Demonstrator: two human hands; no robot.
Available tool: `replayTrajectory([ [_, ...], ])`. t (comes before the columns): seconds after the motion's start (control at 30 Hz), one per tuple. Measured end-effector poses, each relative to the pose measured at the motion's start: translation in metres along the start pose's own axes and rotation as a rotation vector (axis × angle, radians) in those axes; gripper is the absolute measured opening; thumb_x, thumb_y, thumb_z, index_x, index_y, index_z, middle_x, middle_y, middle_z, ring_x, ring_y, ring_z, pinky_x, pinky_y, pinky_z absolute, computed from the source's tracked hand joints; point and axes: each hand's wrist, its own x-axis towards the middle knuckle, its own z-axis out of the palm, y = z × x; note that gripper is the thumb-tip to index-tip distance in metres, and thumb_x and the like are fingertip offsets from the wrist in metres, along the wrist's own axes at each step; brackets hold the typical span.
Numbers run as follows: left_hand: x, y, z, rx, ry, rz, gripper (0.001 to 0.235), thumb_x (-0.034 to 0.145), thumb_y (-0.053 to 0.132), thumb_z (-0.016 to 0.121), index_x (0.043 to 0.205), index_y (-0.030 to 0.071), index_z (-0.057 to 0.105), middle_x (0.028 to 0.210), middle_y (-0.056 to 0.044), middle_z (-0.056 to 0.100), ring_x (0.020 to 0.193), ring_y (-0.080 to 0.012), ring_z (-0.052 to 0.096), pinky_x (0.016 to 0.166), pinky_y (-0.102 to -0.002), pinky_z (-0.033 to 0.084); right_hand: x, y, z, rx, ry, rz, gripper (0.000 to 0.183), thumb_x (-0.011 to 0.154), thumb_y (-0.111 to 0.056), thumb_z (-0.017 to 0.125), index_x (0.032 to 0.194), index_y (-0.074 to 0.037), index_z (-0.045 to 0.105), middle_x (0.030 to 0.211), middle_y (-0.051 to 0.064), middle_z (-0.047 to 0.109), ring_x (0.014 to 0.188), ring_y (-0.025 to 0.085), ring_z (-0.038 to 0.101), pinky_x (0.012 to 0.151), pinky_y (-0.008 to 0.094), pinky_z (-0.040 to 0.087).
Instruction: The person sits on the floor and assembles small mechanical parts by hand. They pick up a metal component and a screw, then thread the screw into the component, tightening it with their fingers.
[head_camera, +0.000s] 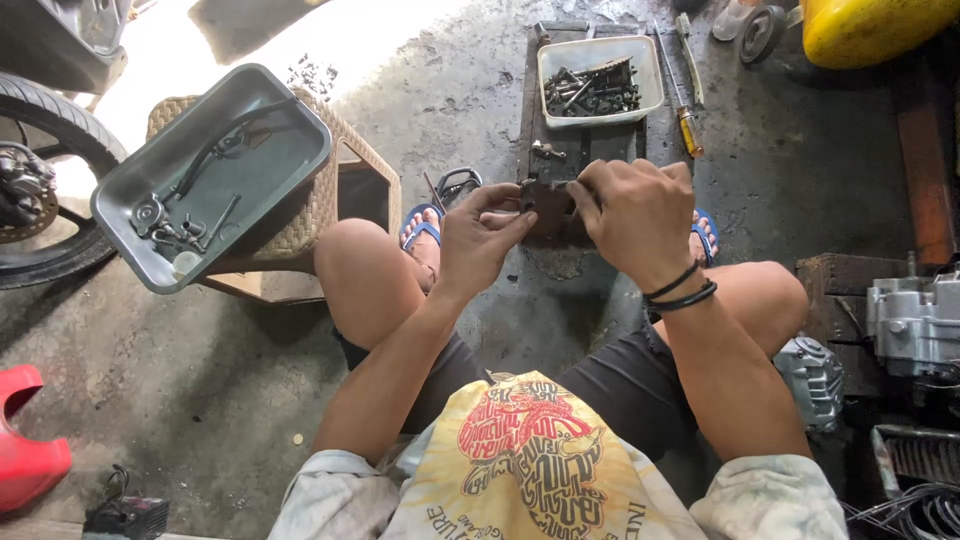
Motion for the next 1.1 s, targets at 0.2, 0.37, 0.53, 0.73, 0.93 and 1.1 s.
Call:
replayTrajectory([
  [0.2, 0.007, -0.004, -0.001, 0.099, 0.038, 0.116, 0.036, 0.078, 0.013, 0.089, 0.111, 0.003, 0.076, 0.095, -0.017, 0.075, 0.087, -0.0326, 0.076, 0.073, -0.037, 0.065, 0.007, -0.012, 0.004, 0.313, -0.05, -0.003, 0.006, 0.099, -0.024, 0.071, 0.098, -0.02, 0.075, 0.075, 0.001, 0.072, 0.082, 0.027, 0.074, 0.077, 0.038, 0.045],
  [0.37, 0.007, -0.016, -0.007, 0.1, 0.032, 0.123, 0.039, 0.079, 0.014, 0.088, 0.113, 0.0, 0.074, 0.095, -0.019, 0.074, 0.088, -0.0354, 0.075, 0.074, -0.039, 0.064, 0.006, -0.001, 0.009, 0.347, -0.005, 0.039, 0.002, 0.097, -0.019, 0.074, 0.096, -0.018, 0.076, 0.076, 0.002, 0.073, 0.081, 0.027, 0.074, 0.077, 0.038, 0.047],
  [0.53, 0.006, -0.019, -0.001, 0.136, -0.013, 0.056, 0.038, 0.08, 0.015, 0.086, 0.112, 0.001, 0.072, 0.094, -0.017, 0.074, 0.089, -0.0336, 0.076, 0.074, -0.04, 0.066, 0.0, 0.002, 0.008, 0.255, -0.074, 0.016, 0.005, 0.098, -0.025, 0.072, 0.098, -0.021, 0.076, 0.078, -0.001, 0.073, 0.082, 0.024, 0.074, 0.076, 0.037, 0.045],
  [0.73, 0.001, -0.024, 0.006, 0.177, -0.066, 0.0, 0.034, 0.081, 0.015, 0.084, 0.11, 0.002, 0.071, 0.094, -0.019, 0.074, 0.094, -0.0362, 0.074, 0.074, -0.042, 0.065, -0.014, 0.015, 0.01, 0.334, -0.079, 0.043, 0.01, 0.102, -0.028, 0.071, 0.099, -0.019, 0.074, 0.08, 0.003, 0.073, 0.082, 0.029, 0.073, 0.074, 0.041, 0.048],
  [0.93, 0.001, -0.008, 0.017, 0.245, -0.156, -0.04, 0.03, 0.081, 0.012, 0.081, 0.108, 0.008, 0.071, 0.093, -0.015, 0.073, 0.091, -0.0355, 0.076, 0.076, -0.045, 0.064, -0.031, 0.046, -0.004, 0.105, -0.26, 0.029, 0.013, 0.1, -0.033, 0.071, 0.102, -0.02, 0.074, 0.082, 0.002, 0.073, 0.084, 0.029, 0.074, 0.076, 0.041, 0.049],
  [1.1, 0.009, -0.042, 0.028, 0.368, -0.12, -0.015, 0.028, 0.077, 0.018, 0.082, 0.104, 0.016, 0.071, 0.089, -0.01, 0.071, 0.085, -0.0275, 0.079, 0.078, -0.041, 0.062, -0.04, 0.076, 0.019, -0.14, -0.319, 0.079, 0.023, 0.104, -0.04, 0.063, 0.108, -0.019, 0.07, 0.085, 0.005, 0.074, 0.083, 0.031, 0.075, 0.075, 0.046, 0.053],
])
